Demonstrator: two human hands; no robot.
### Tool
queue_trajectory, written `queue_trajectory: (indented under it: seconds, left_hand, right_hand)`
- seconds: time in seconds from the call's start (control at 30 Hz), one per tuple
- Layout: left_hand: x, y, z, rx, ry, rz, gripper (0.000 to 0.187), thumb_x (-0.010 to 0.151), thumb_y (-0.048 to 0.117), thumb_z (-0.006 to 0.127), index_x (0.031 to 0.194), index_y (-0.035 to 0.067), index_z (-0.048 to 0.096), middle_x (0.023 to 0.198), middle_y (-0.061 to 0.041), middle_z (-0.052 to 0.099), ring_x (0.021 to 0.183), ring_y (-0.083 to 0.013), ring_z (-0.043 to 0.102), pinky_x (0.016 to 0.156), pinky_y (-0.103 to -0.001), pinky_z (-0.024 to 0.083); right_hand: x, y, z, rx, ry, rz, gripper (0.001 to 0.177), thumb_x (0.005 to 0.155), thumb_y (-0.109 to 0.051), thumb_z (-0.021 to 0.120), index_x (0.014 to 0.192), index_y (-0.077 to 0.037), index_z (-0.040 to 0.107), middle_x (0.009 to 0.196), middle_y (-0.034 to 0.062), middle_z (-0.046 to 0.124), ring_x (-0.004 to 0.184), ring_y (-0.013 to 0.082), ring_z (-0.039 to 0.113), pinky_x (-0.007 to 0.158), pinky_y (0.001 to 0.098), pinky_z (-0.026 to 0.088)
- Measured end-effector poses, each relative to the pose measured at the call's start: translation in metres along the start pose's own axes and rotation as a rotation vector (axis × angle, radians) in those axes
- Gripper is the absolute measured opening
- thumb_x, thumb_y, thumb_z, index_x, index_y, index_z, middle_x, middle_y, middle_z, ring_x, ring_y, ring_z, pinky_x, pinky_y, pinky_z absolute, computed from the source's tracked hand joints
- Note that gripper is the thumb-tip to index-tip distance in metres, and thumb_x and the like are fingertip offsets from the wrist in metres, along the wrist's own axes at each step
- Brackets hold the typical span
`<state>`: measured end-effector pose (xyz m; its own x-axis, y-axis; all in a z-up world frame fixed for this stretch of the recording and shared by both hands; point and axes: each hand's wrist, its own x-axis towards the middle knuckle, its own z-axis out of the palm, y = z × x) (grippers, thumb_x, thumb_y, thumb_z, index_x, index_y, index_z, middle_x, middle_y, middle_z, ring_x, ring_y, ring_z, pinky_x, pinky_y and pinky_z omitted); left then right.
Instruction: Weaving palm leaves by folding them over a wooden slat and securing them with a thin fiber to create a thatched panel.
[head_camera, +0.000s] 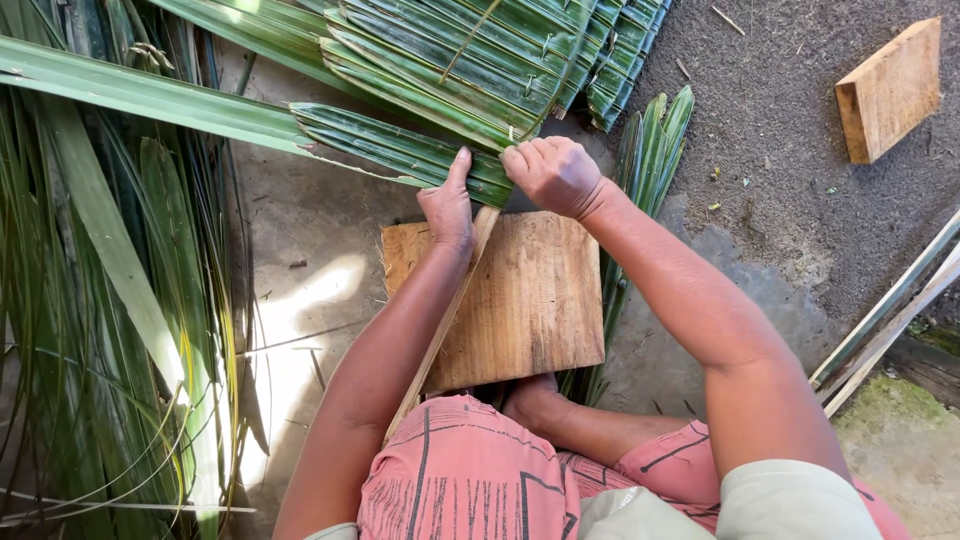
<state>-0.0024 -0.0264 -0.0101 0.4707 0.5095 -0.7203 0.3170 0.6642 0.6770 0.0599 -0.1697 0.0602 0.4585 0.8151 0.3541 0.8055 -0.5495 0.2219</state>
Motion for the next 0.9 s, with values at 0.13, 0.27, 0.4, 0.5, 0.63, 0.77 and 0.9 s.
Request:
queue_trajectory:
  seconds: [0.13,0.27,0.4,0.5,0.63,0.77,0.9]
  left_hand:
    - [0.002,0.001,-0.002,0.001,-0.012,-0.003,0.034,0.067,0.018,0.098,0.085,-0.001,0.077,0.075,-0.013,0.073,0.067,-0.0172,0.072,0.064,-0.036,0.059]
    - [0.002,-0.002,-0.004,0.012,-0.013,0.002,0.033,0.067,0.018,0.099,0.085,0.001,0.077,0.075,-0.012,0.073,0.067,-0.0162,0.071,0.064,-0.035,0.059]
    - [-0.005,0.006,0.000,0.010,-0.010,0.000,0.033,0.067,0.019,0.098,0.084,0.001,0.077,0.075,-0.012,0.073,0.067,-0.0167,0.072,0.063,-0.036,0.059]
    - [-0.015,0.018,0.006,0.002,0.021,-0.020,0.036,0.066,0.016,0.098,0.088,-0.001,0.076,0.079,-0.012,0.073,0.072,-0.0157,0.069,0.070,-0.036,0.058]
    - [-0.014,0.018,0.005,0.014,0.016,-0.013,0.036,0.067,0.015,0.098,0.090,-0.001,0.076,0.081,-0.013,0.073,0.073,-0.0160,0.070,0.072,-0.036,0.057]
    - [-0.020,0.025,0.010,0.001,-0.001,-0.026,0.037,0.068,0.013,0.097,0.093,-0.002,0.076,0.085,-0.012,0.073,0.077,-0.0154,0.070,0.077,-0.036,0.058]
    - [-0.020,0.029,0.009,0.016,0.025,-0.041,0.038,0.065,0.015,0.099,0.090,-0.001,0.075,0.082,-0.011,0.072,0.075,-0.0141,0.068,0.075,-0.035,0.058]
  right_hand:
    - [-0.002,0.007,0.001,0.010,-0.027,-0.045,0.015,0.101,-0.021,0.054,0.091,-0.013,0.061,0.069,0.0010,0.049,0.060,0.0155,0.055,0.060,0.0251,0.049]
    - [-0.003,0.006,-0.004,0.070,-0.074,-0.030,0.016,0.104,-0.020,0.053,0.094,-0.011,0.061,0.072,0.0027,0.051,0.063,0.0169,0.058,0.063,0.0262,0.050]
    - [-0.029,-0.014,0.011,0.343,0.028,0.417,0.025,0.106,-0.030,0.065,0.089,-0.012,0.065,0.068,0.0003,0.056,0.058,0.0178,0.061,0.057,0.0284,0.052]
    - [-0.053,-0.062,0.010,0.687,-0.069,1.216,0.043,0.106,-0.042,0.067,0.074,-0.014,0.065,0.054,0.0046,0.062,0.049,0.0192,0.063,0.045,0.0316,0.047]
    - [-0.021,-0.119,-0.031,1.175,-0.049,1.760,0.043,0.104,-0.041,0.062,0.083,-0.005,0.071,0.067,0.0126,0.072,0.056,0.0158,0.071,0.045,0.0269,0.056]
    - [-0.017,-0.130,-0.025,1.176,0.015,1.774,0.028,0.103,-0.033,0.065,0.092,-0.009,0.074,0.063,0.0103,0.069,0.056,0.0136,0.067,0.047,0.0253,0.055]
    - [-0.012,-0.140,-0.024,1.226,0.049,1.767,0.026,0.102,-0.034,0.069,0.086,-0.014,0.074,0.057,0.0000,0.058,0.058,0.0057,0.052,0.052,0.0218,0.048]
